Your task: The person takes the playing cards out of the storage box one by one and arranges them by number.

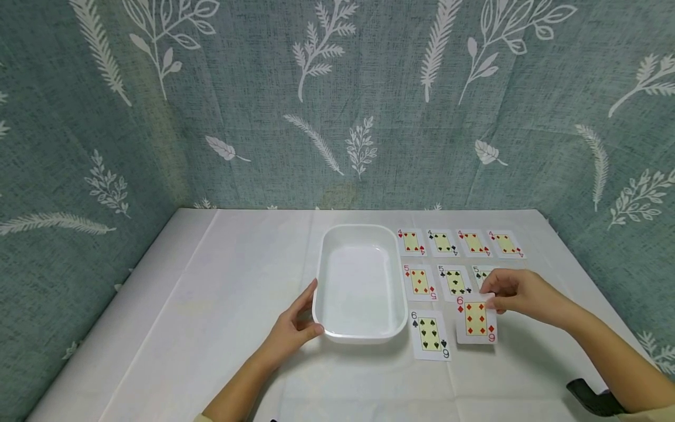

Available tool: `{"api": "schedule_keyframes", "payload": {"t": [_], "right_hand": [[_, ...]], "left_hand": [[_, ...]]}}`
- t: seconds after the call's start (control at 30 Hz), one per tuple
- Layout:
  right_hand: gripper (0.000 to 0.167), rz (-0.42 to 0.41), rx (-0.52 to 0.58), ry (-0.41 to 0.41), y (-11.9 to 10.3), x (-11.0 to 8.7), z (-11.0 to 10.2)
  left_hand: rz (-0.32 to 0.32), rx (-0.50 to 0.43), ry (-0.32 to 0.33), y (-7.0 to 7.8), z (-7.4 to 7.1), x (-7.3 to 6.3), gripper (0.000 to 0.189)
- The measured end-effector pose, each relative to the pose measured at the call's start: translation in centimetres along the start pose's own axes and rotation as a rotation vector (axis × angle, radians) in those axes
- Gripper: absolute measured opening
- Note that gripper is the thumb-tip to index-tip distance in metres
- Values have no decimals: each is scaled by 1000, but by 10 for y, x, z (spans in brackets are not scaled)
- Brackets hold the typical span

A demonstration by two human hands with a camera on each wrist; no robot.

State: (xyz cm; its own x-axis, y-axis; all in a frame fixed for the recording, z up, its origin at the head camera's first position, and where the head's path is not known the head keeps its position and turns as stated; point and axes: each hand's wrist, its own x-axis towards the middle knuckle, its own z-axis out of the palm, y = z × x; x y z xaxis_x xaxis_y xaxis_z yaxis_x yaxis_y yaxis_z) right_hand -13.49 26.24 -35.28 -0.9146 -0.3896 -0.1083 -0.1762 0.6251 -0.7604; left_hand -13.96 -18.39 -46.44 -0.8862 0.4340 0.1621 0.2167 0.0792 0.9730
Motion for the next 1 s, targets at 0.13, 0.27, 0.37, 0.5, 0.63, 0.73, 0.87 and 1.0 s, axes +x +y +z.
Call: {"api": "schedule_keyframes", "payload": {"t": [0.13, 0.27, 0.37, 0.5, 0.63, 0.73, 0.87, 1.0], "right_hand": [[17, 7, 27, -19, 11, -2, 3], [16, -10, 55, -46, 21, -1, 8], [14, -18, 73, -65, 25, -1, 10], [12, -10, 98, -88, 30, 0, 11], [12, -8, 111, -107, 36, 2, 12], [13, 4, 121, -113, 39, 3, 13], [15, 34, 137, -131, 41, 6, 18], [15, 35, 109, -132, 44, 10, 25]], "left_hand": [[0, 0, 4, 0, 0, 1, 80], [-4, 6, -1, -1, 0, 1, 79], [-8, 8, -5, -1, 0, 1, 79], [-7, 15, -2, -1, 0, 1, 79], [-6, 19, 3, -1, 0, 1, 79], [-14, 14, 0, 0, 0, 1, 79], [-29, 4, -3, 1, -1, 0, 80], [-37, -6, -12, 2, -1, -1, 80]]}}
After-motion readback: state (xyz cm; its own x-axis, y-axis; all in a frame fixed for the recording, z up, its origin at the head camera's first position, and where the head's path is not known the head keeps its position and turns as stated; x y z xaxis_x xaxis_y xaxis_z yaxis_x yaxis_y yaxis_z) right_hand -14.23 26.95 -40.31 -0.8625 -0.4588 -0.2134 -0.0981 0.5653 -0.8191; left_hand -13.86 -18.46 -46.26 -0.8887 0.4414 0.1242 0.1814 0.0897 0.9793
